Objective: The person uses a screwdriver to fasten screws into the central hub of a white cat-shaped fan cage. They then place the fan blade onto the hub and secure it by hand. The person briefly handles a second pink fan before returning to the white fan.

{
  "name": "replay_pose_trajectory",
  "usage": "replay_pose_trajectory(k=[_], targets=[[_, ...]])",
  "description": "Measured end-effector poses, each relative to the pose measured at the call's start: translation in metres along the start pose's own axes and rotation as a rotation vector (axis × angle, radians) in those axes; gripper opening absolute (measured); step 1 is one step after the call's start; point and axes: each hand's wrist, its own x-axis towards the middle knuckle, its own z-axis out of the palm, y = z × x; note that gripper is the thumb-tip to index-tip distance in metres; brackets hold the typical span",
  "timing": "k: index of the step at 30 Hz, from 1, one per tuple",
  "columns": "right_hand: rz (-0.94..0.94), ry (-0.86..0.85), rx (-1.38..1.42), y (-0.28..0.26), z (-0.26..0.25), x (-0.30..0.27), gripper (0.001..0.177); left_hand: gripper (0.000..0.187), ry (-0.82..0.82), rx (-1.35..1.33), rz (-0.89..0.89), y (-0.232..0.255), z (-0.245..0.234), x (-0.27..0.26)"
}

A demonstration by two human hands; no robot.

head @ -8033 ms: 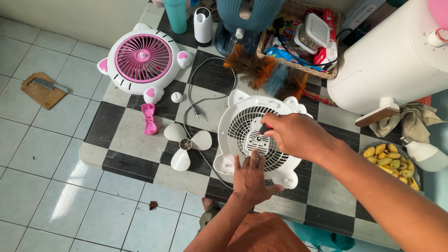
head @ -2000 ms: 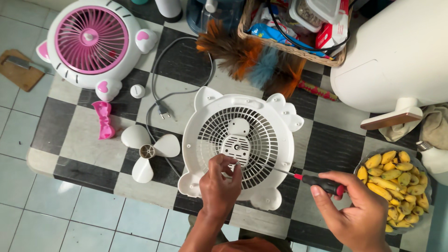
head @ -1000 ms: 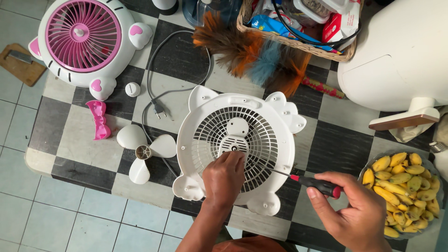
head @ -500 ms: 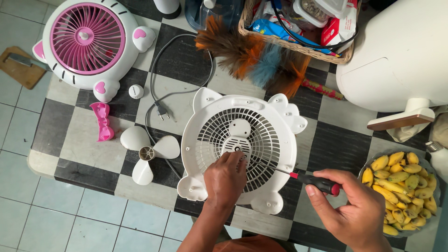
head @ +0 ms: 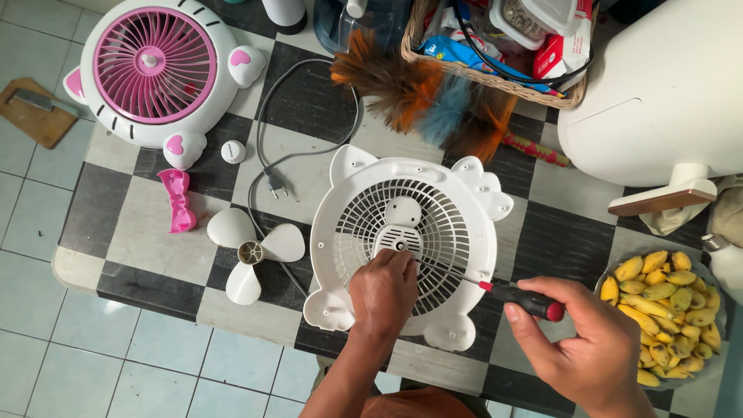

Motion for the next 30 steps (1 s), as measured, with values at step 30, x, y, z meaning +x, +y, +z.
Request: replay_pose_trajectory(k=[30], targets=[[-0.124, -0.162, -0.070, -0.017, -0.001, 0.020, 0.035, 0.002, 0.008, -0.019, -0.012, 0.000, -0.001, 0.002]])
